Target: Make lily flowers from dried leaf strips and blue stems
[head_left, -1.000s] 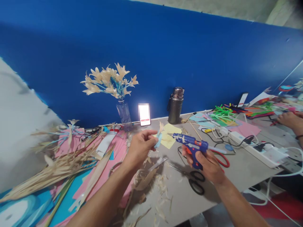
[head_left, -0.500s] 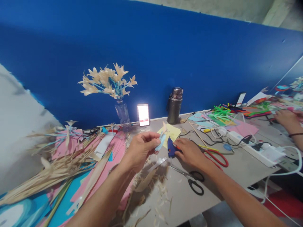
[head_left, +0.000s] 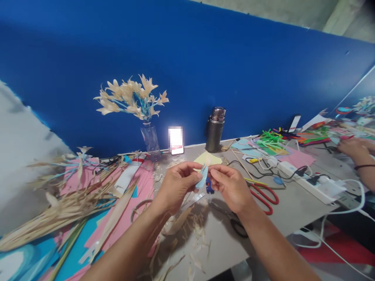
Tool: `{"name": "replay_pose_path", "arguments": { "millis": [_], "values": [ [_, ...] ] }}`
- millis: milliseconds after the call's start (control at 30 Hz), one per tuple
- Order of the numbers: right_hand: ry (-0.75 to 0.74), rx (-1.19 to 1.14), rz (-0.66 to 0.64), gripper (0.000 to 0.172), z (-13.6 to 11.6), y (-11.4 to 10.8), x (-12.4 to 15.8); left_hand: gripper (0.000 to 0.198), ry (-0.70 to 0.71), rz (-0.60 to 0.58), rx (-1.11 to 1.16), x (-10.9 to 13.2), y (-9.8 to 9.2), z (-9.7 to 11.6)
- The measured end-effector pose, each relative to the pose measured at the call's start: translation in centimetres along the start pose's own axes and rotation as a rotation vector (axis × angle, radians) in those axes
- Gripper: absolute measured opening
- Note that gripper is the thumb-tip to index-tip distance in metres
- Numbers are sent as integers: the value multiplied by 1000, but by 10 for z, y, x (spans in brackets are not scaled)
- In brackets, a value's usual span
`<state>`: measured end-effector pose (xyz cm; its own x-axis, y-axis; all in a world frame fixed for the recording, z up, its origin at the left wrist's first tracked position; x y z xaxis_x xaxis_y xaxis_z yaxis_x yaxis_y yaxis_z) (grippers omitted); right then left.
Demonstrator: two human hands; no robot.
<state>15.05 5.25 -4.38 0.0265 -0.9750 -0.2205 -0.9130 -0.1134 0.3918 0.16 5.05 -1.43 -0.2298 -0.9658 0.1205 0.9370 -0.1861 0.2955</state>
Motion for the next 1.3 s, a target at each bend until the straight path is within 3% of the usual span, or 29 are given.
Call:
{"name": "replay_pose_path", "arguments": {
  "millis": [333,500,667,867,1000,1067,1300],
  "values": [
    [-13,36,60,25,-1,4,1,16,249,130,-272,4,2,8],
    [-75,134,102,36,-5,5,-1,17,444,180,-425,8,3,10],
    [-145,182,163,27,-8,9,-1,18,588,221,-548,13,6,11],
    [-128,164,205,18,-9,11,-1,14,451,197,-450,12,7,11],
    [-116,163,198,16,-11,11,0,16,235,70,-277,8,9,5],
    [-124,183,188,15,-13,13,1,16,196,35,-233,8,10,6],
    [-134,264,183,14,-13,16,2,11,202,140,-381,7,3,12]
  ]
}}
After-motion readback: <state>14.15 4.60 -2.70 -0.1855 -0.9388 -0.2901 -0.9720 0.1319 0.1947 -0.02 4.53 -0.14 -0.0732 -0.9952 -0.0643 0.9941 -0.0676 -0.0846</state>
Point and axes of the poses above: each hand's wrist, its own x-axis away from the middle knuckle, its own y-axis out of the palm, z = x × y, the point moved 6 cm from there along -x, towards the middle knuckle, and after that the axes turned 6 degrees about -y, right-handed, at the moved point
